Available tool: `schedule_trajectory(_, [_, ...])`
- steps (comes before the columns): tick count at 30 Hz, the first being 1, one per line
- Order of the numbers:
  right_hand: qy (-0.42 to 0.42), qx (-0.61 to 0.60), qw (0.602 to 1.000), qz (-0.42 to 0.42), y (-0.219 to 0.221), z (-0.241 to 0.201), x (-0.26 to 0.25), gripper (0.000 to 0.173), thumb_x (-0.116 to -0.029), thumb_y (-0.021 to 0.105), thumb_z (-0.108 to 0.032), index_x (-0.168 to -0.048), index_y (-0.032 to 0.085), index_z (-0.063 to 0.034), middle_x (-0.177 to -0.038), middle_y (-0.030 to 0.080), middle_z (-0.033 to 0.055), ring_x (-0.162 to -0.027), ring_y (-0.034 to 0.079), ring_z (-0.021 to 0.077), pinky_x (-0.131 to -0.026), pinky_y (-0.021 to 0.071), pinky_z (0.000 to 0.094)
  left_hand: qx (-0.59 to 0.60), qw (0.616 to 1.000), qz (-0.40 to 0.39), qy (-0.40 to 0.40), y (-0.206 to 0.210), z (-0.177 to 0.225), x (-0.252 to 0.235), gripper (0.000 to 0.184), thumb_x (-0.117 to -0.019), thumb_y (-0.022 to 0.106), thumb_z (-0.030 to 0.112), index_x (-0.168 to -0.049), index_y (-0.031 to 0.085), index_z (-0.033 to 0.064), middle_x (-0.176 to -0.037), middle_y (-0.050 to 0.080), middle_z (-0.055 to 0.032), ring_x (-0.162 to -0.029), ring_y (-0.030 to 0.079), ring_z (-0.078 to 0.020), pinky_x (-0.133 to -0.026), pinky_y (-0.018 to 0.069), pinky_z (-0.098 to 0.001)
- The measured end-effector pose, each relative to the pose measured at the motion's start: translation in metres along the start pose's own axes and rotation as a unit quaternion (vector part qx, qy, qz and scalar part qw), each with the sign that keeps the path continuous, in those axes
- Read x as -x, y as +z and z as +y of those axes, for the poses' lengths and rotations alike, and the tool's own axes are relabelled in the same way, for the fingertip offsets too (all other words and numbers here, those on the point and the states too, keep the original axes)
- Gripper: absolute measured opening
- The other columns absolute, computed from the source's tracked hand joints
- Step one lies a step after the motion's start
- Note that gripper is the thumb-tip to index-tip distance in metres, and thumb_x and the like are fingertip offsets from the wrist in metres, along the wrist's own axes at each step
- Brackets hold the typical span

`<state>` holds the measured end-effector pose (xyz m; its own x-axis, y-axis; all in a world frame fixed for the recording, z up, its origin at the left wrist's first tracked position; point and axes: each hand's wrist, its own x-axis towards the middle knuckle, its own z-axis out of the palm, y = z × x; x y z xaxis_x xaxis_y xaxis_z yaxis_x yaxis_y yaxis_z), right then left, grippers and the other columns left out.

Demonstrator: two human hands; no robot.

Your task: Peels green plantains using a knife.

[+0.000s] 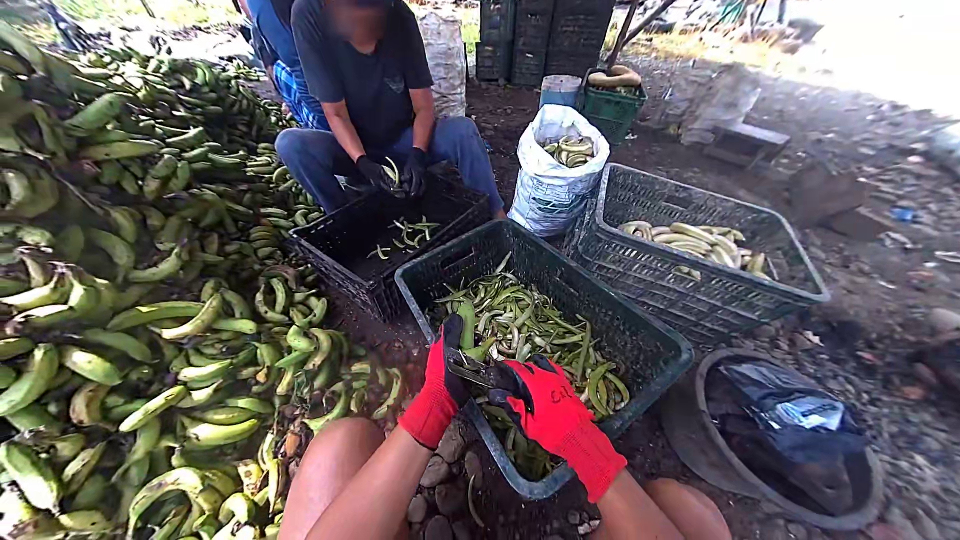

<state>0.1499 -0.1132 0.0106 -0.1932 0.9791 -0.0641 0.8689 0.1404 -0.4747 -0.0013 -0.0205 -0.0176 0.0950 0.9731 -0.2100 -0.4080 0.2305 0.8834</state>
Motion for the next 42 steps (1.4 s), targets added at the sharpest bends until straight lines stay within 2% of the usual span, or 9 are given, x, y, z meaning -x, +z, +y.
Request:
schedule_trajectory(3, [0.012, -0.001, 1.0, 0.017, -0.001, -0.003, -0.004, 0.056, -0.1005, 0.054, -0.042, -0.147, 0.055, -0.01, -0.133, 0.067, 0.0174, -0.132, 0.058, 0.0338, -0.123, 0.0243, 0.0575, -0.072, 0.996, 0.003, 0.047, -0.004, 0.001, 0.002, 0.041, -0.1125, 0.032, 0.025, -0.141, 0.048, 0.0004, -0.116, 0.063, -0.0139, -0.096, 0.064, -0.0139, -0.085, 0.0552, -0.0317])
schedule_trajectory(5, [0.062, -0.024, 0.998, 0.006, 0.001, 0.014, -0.011, 0.054, -0.1049, 0.049, -0.04, -0.15, 0.051, -0.0101, -0.137, 0.064, 0.0177, -0.135, 0.056, 0.0335, -0.123, 0.0233, 0.0584, -0.062, 0.997, 0.032, 0.037, -0.001, 0.006, 0.004, 0.038, -0.1127, 0.032, 0.027, -0.134, 0.052, 0.0014, -0.099, 0.063, -0.0109, -0.077, 0.064, -0.0129, -0.068, 0.0562, -0.0303])
schedule_trajectory(6, [0.095, -0.048, 0.994, 0.008, 0.004, 0.029, -0.012, 0.054, -0.1073, 0.045, -0.042, -0.15, 0.051, -0.0102, -0.135, 0.065, 0.0176, -0.133, 0.058, 0.0331, -0.121, 0.0284, 0.0582, -0.044, 0.997, 0.048, 0.038, 0.0, 0.007, 0.004, 0.035, -0.1125, 0.033, 0.028, -0.125, 0.054, 0.0028, -0.085, 0.064, -0.0078, -0.063, 0.062, -0.0111, -0.054, 0.0552, -0.0276])
schedule_trajectory(11, [0.077, -0.159, 0.983, 0.052, -0.006, 0.034, 0.002, 0.058, -0.1064, 0.04, -0.05, -0.141, 0.058, -0.0073, -0.121, 0.07, 0.0156, -0.114, 0.067, 0.0264, -0.101, 0.0505, 0.0495, -0.05, 0.997, -0.041, 0.05, -0.007, 0.012, -0.003, 0.043, -0.1124, 0.03, 0.026, -0.141, 0.052, 0.0026, -0.101, 0.066, -0.0089, -0.077, 0.065, -0.0127, -0.068, 0.0568, -0.029])
schedule_trajectory(20, [0.018, -0.004, 1.0, -0.022, -0.005, 0.014, 0.01, 0.057, -0.1069, 0.038, -0.051, -0.152, 0.05, -0.0179, -0.139, 0.063, 0.0144, -0.136, 0.054, 0.0317, -0.123, 0.0223, 0.0587, -0.031, 0.984, -0.177, -0.018, 0.001, 0.011, -0.001, 0.038, -0.1113, 0.031, 0.023, -0.132, 0.056, 0.0022, -0.09, 0.067, -0.0064, -0.071, 0.065, -0.0124, -0.066, 0.0574, -0.0276])
schedule_trajectory(26, [0.14, 0.025, 0.99, -0.013, -0.005, 0.02, -0.01, 0.057, -0.1033, 0.05, -0.047, -0.157, 0.043, -0.0298, -0.145, 0.057, 0.0163, -0.139, 0.05, 0.036, -0.122, 0.0109, 0.0697, -0.038, 0.984, -0.158, 0.078, 0.003, -0.011, 0.005, 0.044, -0.11, 0.025, 0.016, -0.144, 0.047, -0.0018, -0.126, 0.063, -0.0113, -0.106, 0.063, -0.0092, -0.093, 0.0534, -0.027])
schedule_trajectory(32, [0.24, -0.028, 0.969, 0.057, -0.004, 0.029, -0.036, 0.058, -0.1056, 0.044, -0.052, -0.159, 0.04, -0.0279, -0.146, 0.058, 0.0162, -0.141, 0.049, 0.0346, -0.123, 0.0131, 0.0673, -0.097, 0.982, -0.129, 0.1, 0.009, -0.019, 0.006, 0.045, -0.1124, 0.026, 0.019, -0.145, 0.048, -0.0022, -0.138, 0.058, -0.0147, -0.12, 0.06, -0.0121, -0.103, 0.0492, -0.0294])
schedule_trajectory(36, [0.299, -0.138, 0.94, 0.09, -0.02, 0.059, -0.047, 0.055, -0.1098, 0.033, -0.051, -0.151, 0.051, -0.019, -0.142, 0.062, 0.0165, -0.135, 0.055, 0.0337, -0.114, 0.0363, 0.0616, -0.049, 0.985, -0.155, 0.056, 0.003, -0.019, 0.012, 0.046, -0.1106, 0.025, 0.024, -0.144, 0.049, 0.0021, -0.098, 0.066, -0.0079, -0.072, 0.064, -0.0127, -0.064, 0.0572, -0.0286])
schedule_trajectory(42, [0.221, -0.2, 0.951, 0.079, -0.025, 0.037, -0.021, 0.052, -0.1103, 0.035, -0.047, -0.145, 0.055, -0.0138, -0.133, 0.065, 0.0168, -0.125, 0.062, 0.0296, -0.106, 0.0453, 0.0543, -0.042, 0.98, -0.185, 0.052, -0.013, -0.003, -0.003, 0.051, -0.1086, 0.031, 0.035, -0.148, 0.043, 0.0062, -0.093, 0.066, -0.0088, -0.065, 0.064, -0.0164, -0.056, 0.0577, -0.0317])
